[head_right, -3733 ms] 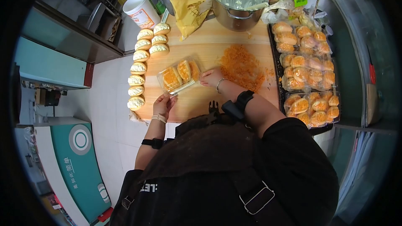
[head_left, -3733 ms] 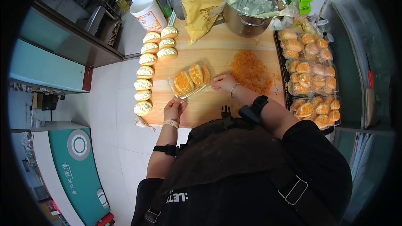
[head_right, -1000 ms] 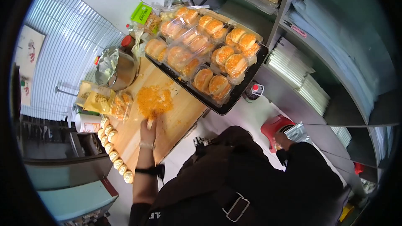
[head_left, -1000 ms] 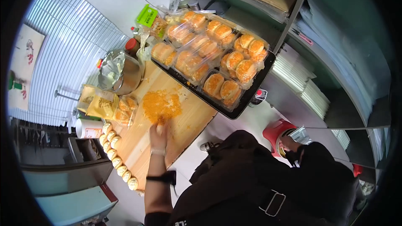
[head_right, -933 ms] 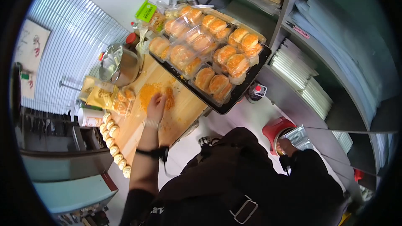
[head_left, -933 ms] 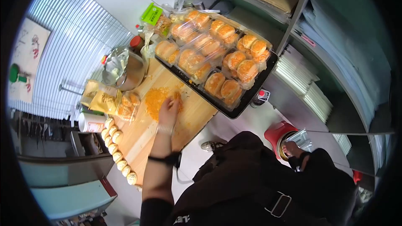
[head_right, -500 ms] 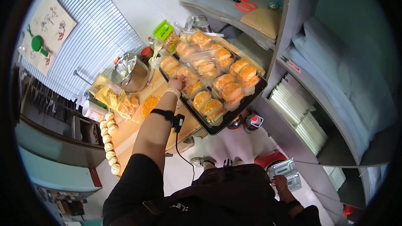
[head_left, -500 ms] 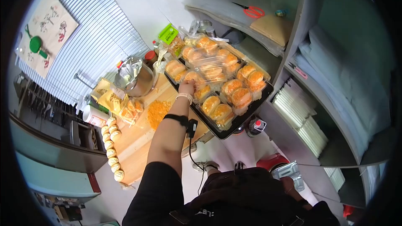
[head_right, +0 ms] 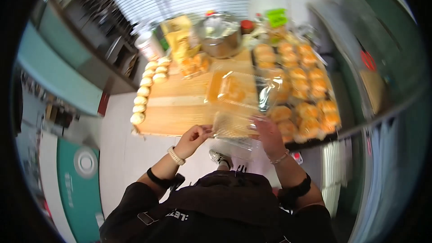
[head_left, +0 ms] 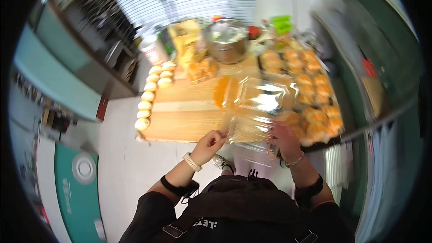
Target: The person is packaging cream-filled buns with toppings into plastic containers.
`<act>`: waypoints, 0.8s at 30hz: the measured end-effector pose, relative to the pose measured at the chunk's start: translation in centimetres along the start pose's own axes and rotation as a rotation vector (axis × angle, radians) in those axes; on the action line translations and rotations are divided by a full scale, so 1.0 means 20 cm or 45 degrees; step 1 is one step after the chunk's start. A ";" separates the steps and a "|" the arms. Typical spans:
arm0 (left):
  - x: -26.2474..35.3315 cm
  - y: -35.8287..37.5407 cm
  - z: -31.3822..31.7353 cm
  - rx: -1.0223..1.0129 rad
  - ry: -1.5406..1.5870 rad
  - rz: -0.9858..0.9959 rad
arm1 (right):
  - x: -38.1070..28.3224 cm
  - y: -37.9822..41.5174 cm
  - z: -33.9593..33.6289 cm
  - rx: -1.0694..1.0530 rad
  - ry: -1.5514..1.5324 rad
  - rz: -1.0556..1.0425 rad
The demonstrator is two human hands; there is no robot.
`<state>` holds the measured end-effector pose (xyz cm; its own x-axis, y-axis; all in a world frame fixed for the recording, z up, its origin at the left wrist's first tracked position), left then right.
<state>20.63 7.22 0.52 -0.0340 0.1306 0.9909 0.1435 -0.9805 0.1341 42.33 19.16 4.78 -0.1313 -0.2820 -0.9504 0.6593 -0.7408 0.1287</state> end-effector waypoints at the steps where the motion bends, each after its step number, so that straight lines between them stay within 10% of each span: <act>1: 0.00 0.09 -0.14 0.110 0.090 -0.026 | 0.05 -0.14 0.13 -0.068 0.041 0.101; 9: 0.01 0.82 -0.94 0.715 0.852 0.054 | 0.57 -0.88 1.47 -1.006 0.065 0.331; 16: -0.03 1.43 -1.21 1.476 0.737 0.506 | 0.94 -1.98 1.63 -0.220 1.207 -0.072; 24: -0.06 1.53 -1.23 1.736 0.794 0.461 | 1.14 -2.39 1.74 -0.049 1.297 -0.027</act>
<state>0.77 -26.55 3.08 -0.1439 -0.4974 0.8555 0.9882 -0.0259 0.1512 -17.90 26.85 -13.19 0.5379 0.3972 -0.7436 0.6896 -0.7147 0.1171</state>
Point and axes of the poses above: each hand's wrist, its own y-axis away from the middle knuckle, its own z-axis out of the palm, x = y × z, the point moved 8 cm from there along -y, towards the middle knuckle, and after that the axes turned 3 degrees about -z, right-handed, at the moved point
